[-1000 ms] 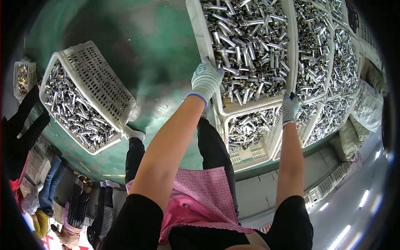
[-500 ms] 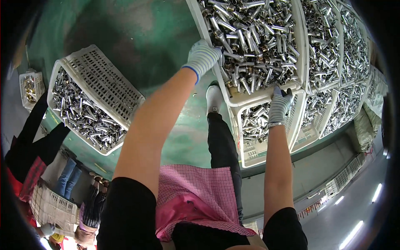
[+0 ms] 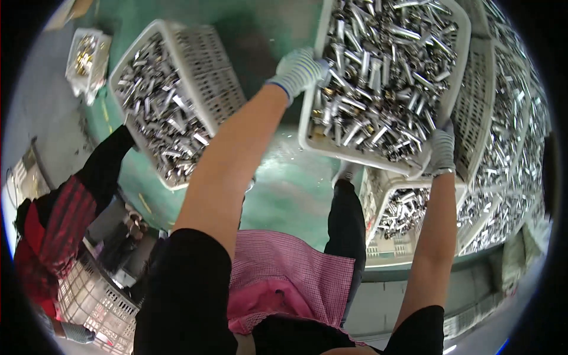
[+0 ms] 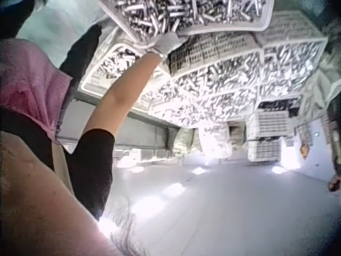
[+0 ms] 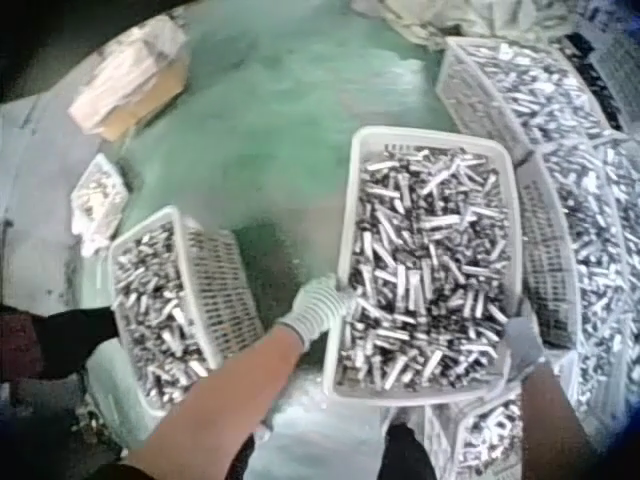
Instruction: The person sorts and moves plastic crates filled with metal faucet parts by hand in a factory setting.
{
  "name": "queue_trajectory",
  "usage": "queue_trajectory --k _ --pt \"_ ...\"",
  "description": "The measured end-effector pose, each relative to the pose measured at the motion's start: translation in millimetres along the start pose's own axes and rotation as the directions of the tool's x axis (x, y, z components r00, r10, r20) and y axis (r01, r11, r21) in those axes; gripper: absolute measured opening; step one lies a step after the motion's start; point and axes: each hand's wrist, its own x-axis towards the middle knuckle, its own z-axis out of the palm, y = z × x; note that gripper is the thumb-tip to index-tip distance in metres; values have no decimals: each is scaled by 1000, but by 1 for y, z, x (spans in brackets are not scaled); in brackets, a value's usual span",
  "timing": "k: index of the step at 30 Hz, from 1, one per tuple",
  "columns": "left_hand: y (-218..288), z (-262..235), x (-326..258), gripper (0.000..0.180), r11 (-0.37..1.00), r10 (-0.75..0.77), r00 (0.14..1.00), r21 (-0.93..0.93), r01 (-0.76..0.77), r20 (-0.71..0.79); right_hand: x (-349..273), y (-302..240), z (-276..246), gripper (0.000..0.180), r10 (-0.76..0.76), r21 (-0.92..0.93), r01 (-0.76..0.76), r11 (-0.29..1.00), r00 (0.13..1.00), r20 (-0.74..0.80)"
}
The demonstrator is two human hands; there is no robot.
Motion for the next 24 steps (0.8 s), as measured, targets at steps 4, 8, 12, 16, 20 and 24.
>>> queue_trajectory --k 4,8,12,16,20,24 --pt "-63 -11 -57 39 984 -174 984 -34 173 -26 -52 -26 102 59 -164 -515 157 843 986 31" --pt "-110 -1 -122 49 947 -313 921 -148 285 -233 -86 -32 172 58 -161 -559 199 805 980 117" --pt "-124 19 -237 69 878 -386 901 -379 294 -195 -98 -30 205 57 -142 -592 166 788 986 88" --pt "-169 85 -308 72 662 -566 824 -581 474 28 -128 -18 260 58 -137 -668 239 705 970 202" --pt "-181 89 -303 56 -325 -620 604 -865 383 500 -116 -7 282 59 -191 -704 329 630 944 270" --pt "-220 93 -313 44 -443 -639 623 -878 181 451 -106 -18 289 62 -78 -661 227 715 966 247"
